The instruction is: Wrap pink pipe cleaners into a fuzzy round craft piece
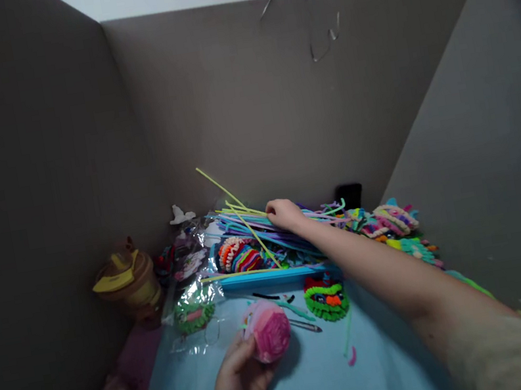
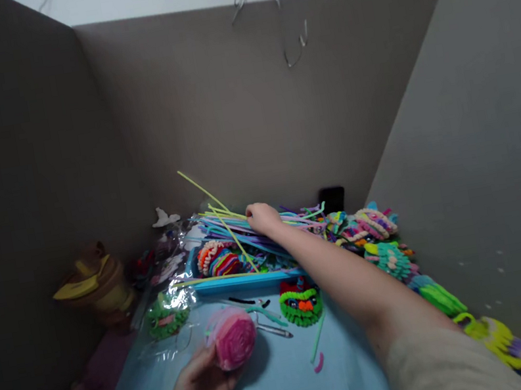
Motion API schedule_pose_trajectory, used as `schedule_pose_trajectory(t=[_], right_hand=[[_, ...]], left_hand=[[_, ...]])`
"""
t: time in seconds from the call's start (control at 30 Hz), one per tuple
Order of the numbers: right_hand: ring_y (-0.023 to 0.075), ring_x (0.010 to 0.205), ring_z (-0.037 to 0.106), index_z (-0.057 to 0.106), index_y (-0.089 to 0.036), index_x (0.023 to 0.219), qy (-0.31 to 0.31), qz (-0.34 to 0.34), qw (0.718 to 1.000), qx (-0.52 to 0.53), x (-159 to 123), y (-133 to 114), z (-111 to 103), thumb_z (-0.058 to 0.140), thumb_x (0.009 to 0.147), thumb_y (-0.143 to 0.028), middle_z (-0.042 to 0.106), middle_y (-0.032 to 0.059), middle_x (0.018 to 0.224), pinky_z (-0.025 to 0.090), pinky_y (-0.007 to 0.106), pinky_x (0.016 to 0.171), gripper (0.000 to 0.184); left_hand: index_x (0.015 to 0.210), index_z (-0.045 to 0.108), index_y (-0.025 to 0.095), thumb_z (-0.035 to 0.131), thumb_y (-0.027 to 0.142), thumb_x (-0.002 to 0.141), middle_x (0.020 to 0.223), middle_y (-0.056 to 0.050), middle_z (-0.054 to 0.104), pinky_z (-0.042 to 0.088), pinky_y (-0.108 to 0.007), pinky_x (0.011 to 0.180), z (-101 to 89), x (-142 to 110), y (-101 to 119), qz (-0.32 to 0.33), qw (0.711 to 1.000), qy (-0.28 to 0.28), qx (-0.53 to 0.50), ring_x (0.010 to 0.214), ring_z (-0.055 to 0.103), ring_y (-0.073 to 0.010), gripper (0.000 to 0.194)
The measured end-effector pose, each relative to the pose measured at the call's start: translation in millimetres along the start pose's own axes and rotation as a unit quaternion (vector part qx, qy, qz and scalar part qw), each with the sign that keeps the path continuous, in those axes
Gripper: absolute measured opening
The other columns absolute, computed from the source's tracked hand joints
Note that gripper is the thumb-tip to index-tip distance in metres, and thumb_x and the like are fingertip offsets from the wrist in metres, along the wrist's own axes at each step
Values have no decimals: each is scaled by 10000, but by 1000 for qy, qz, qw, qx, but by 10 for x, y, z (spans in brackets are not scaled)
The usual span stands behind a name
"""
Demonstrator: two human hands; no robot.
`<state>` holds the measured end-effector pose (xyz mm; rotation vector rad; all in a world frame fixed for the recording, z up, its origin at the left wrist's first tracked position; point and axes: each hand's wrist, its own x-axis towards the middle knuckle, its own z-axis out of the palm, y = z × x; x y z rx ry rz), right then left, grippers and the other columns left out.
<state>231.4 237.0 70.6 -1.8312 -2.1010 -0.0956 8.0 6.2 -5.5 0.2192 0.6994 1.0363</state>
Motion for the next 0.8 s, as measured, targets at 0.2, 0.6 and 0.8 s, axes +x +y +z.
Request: schedule_pose_trajectory(t=[0.2,0.6,0.8], right_hand=[[193,934,603,672,-208,1034,73,-15,997,-18,-22,-52,-221,432,899,-230,659,86,1089,415,260,736,276],[225,909,626,708,-224,979,-64,-17,996,-57,-13,-67,125,551,838,-238,678,107,1048,424,273,701,211],[247,941,615,672,-192,995,-61,-7,996,-57,-18,-62,201,567,834,-290,666,111,1033,428,290,720,217]], left_hand=[[1155,640,177,719,176,669,1028,-107,705,545,-332,734,19,-14,-2,-1,1000,3,5,820,671,-222,492],[901,681,164,784,437,653,863,-43,676,440,-262,761,-61,35,-31,225,942,20,247,814,574,-187,383],[941,670,200,801,423,640,894,-14,657,425,-235,760,-145,136,-42,228,949,12,215,833,549,-159,397]])
